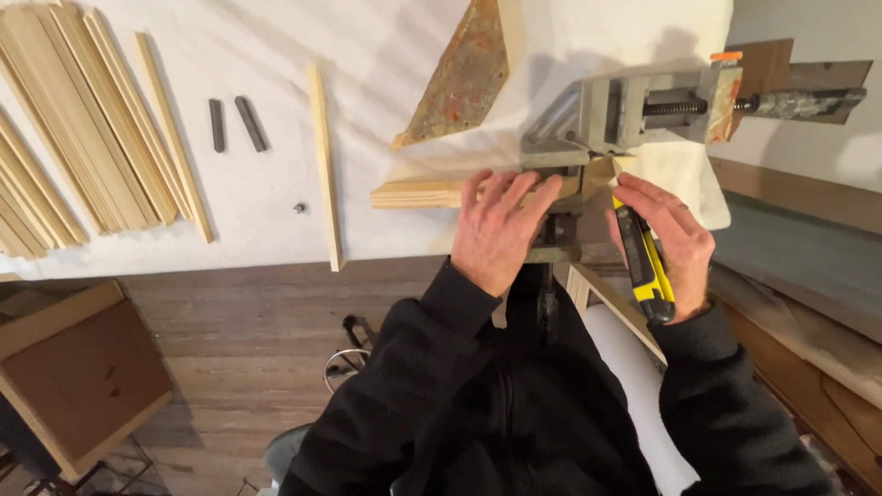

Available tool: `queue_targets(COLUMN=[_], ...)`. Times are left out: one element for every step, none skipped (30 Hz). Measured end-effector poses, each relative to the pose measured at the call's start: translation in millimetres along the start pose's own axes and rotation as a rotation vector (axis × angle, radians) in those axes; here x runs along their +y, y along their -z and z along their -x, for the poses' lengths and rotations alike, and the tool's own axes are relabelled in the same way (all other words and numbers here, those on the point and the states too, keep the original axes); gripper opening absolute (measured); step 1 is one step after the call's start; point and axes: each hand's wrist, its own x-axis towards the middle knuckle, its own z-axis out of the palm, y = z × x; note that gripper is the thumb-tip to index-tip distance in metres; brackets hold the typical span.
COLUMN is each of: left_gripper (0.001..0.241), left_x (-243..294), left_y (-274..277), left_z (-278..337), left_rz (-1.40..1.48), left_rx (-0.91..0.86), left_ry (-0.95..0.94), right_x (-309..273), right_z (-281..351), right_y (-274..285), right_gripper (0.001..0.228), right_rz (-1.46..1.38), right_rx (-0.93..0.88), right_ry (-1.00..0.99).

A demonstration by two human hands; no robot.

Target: Assembling and gluing wooden frame components using clamps and a hammer.

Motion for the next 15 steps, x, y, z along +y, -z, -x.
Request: queue_targets(left_gripper=[0.045,0.045,0.044,0.044,0.044,0.044,0.044,0.044,0.044,0.044,0.044,0.044,0.044,0.044,0.043], left_x=[-1.0,-1.3,-1.6,-1.3,-1.0,-0.8,-1.2,-1.1,-0.9,-1.7,-2.2,-1.9,-1.3,-1.5,-1.5], left_y=[-1.2,-2.1,-3.4,-2.5,-2.0,-1.9,-2.2,-2.6,-2.9,-3.0,-3.1,-3.2,-2.6,-2.5,-2.5], left_z=[-1.5,-2.2,-2.8,-2.1,-1.3,-1.4,-1.5,-1.4,-1.4,-1.5,-1.7,-1.5,-0.6,-1.6,-2.6], left_rz=[-0.002,0.001,0.003,0.004,0.009,0.016,0.018,0.010,0.002,0.000,-0.012,-0.022,-0.022,-0.017,-0.012], left_rx=[0.005,0.001,-0.003,-0.007,-0.009,-0.010,-0.013,-0.013,-0.013,-0.015,-0.019,-0.025,-0.028,-0.019,-0.009], left_ry=[0.000,0.002,0.004,0.008,0.015,0.019,0.019,0.020,0.020,0.020,0.021,0.021,0.020,0.018,0.016], right_x=[0.9,1.1,1.7,0.8,0.3,-0.1,-0.9,-1.6,-2.4,-3.0,-3.6,-4.3,3.7,12.6,21.5], right_z=[-1.4,-1.2,-0.8,-1.3,-1.7,-2.2,-2.1,-2.1,-2.0,-2.5,-2.9,-2.6,2.2,5.6,9.0], right_y=[-1.0,-1.5,-2.1,-2.2,-2.4,-2.4,-2.9,-3.1,-3.1,-2.4,-1.5,0.2,-1.6,-3.6,-5.4], right_gripper=[0.032,0.034,0.037,0.037,0.037,0.038,0.038,0.037,0.037,0.037,0.040,0.042,0.042,0.042,0.041], right_rz=[0.000,0.014,0.027,0.026,0.044,0.064,0.065,0.046,0.027,0.025,0.030,0.036,0.035,0.024,0.014], right_rx=[0.000,-0.014,-0.028,-0.031,-0.059,-0.083,-0.084,-0.084,-0.085,-0.085,-0.106,-0.127,-0.128,-0.164,-0.200], right_ry=[0.005,0.005,0.005,0.002,-0.005,-0.013,-0.016,-0.057,-0.097,-0.099,-0.074,-0.051,-0.055,0.013,0.081])
